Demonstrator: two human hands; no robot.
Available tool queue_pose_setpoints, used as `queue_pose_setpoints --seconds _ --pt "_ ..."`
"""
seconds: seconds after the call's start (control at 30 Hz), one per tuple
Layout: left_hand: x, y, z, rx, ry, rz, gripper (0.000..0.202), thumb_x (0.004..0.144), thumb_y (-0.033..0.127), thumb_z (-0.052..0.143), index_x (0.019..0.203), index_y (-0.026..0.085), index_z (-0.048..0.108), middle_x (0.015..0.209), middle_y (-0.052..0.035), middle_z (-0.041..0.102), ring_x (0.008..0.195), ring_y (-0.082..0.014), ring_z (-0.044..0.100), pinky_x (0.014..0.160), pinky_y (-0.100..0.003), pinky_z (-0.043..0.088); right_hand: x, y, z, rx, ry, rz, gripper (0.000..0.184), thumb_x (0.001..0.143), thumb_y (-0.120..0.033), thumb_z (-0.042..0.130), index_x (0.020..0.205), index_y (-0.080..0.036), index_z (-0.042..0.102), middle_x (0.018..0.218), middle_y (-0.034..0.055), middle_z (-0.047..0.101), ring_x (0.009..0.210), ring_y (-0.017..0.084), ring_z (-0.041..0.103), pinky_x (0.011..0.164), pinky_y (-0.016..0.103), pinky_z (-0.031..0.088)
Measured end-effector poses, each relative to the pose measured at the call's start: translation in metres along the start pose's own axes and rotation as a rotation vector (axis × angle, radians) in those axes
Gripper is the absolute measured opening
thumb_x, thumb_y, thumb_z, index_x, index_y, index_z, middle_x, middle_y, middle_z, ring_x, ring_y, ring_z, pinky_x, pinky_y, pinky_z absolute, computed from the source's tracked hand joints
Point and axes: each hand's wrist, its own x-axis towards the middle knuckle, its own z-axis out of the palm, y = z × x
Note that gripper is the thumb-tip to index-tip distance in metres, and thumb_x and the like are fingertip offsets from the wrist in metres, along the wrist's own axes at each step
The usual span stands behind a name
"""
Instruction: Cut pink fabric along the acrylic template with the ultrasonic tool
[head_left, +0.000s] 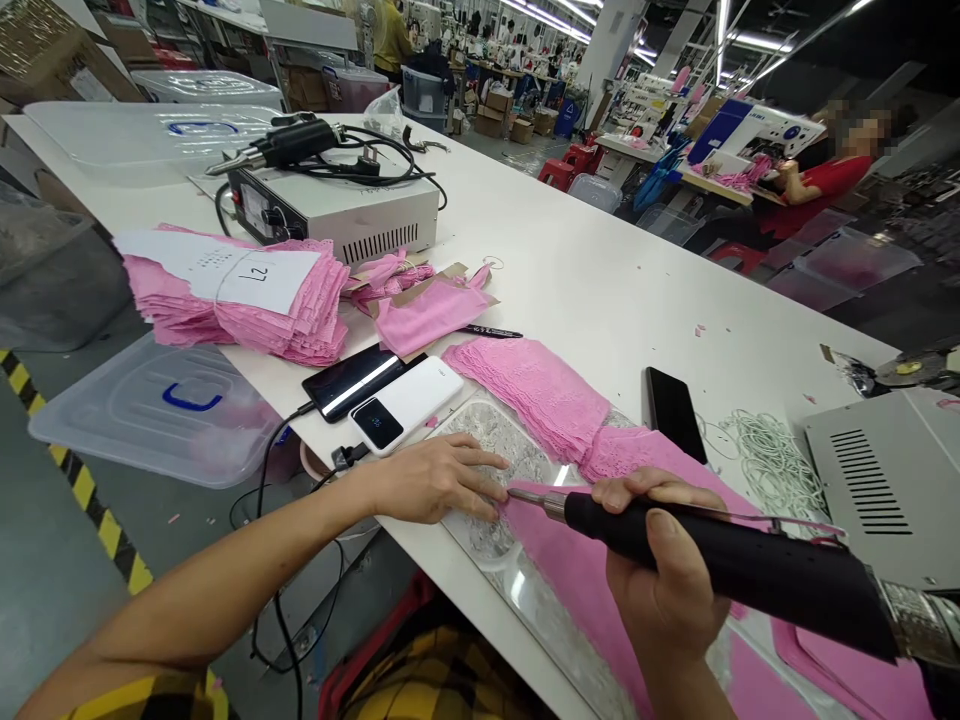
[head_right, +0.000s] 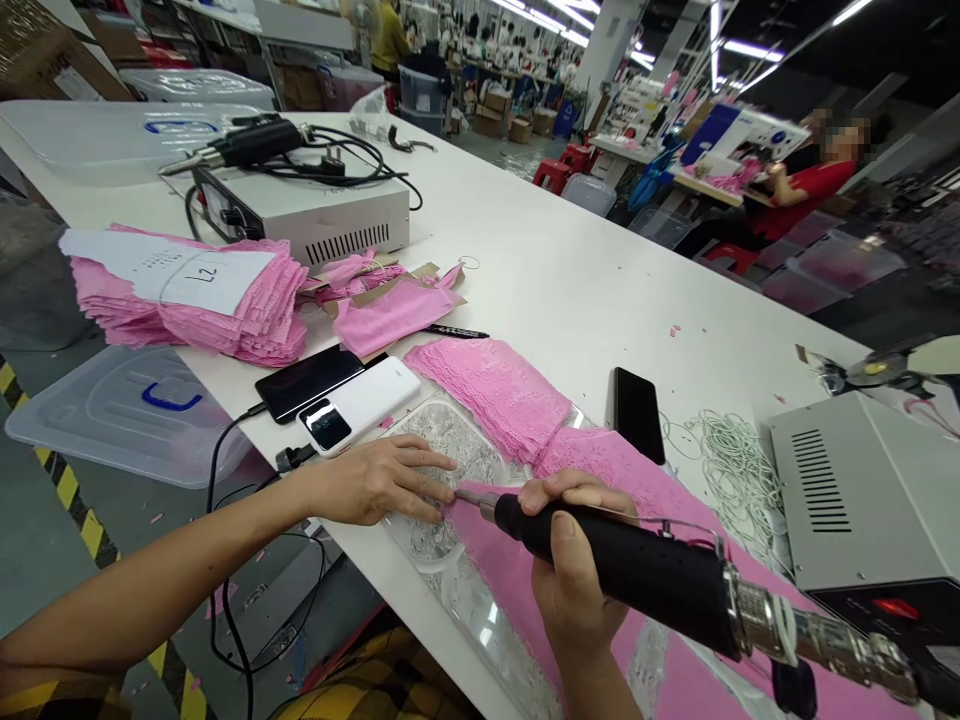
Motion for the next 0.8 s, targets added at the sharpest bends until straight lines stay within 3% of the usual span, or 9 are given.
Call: queue_pose_setpoints --seconds 0.17,0.33,0.53,0.67,0.8 --pt "0.000 0.000 0.000 -0.028 0.030 -0.004 0.044 0.086 -0.002 0.043 0.108 0.024 0.070 0.121 0.0011 0.070 0.129 -0.0240 0.054 0.101 -0.038 0.039 0.001 0.002 0.002 0.015 0.019 -0.010 0.009 0.078 -0.024 0.065 0.085 -0.022 0.060 0.084 -0.0021 0.059 0.066 0.012 0.060 0.067 0.034 0.055" --pt "-0.001 -0.002 -0.002 -0.070 0.057 -0.013 0.048 0.085 -0.002 0.040 0.113 0.025 0.068 0.120 -0.0021 0.070 0.127 -0.0232 0.056 0.101 -0.039 0.043 0.007 -0.018 -0.012 0.058 0.165 0.018 0.012 0.073 -0.024 0.063 0.084 -0.021 0.061 0.084 -0.0013 0.058 0.062 0.011 0.057 0.066 0.035 0.054" --pt "0.002 0.000 -0.005 -0.007 0.197 -0.033 0.046 0.089 0.001 0.040 0.123 0.023 0.062 0.113 -0.0067 0.072 0.118 -0.0207 0.061 0.097 -0.037 0.052 0.010 -0.047 -0.076 -0.054 0.421 -0.078 0.013 0.063 -0.024 0.058 0.075 -0.020 0.059 0.079 -0.0007 0.057 0.057 0.012 0.052 0.060 0.035 0.050" --pt "0.022 0.016 0.002 0.125 0.130 -0.060 0.042 0.090 0.003 0.042 0.122 0.020 0.063 0.118 -0.0073 0.070 0.117 -0.0224 0.062 0.098 -0.040 0.053 0.000 -0.054 -0.121 -0.124 0.586 -0.130 0.015 0.059 -0.026 0.056 0.072 -0.019 0.059 0.075 -0.0006 0.056 0.053 0.012 0.051 0.055 0.033 0.048" --pt "0.062 0.036 0.025 0.205 0.080 -0.011 0.035 0.093 0.009 0.044 0.122 0.014 0.063 0.127 -0.0112 0.065 0.122 -0.0246 0.059 0.101 -0.041 0.052 -0.011 -0.059 -0.146 -0.157 0.667 -0.173 0.016 0.056 -0.027 0.053 0.068 -0.019 0.060 0.070 -0.0003 0.056 0.050 0.012 0.050 0.052 0.033 0.047"
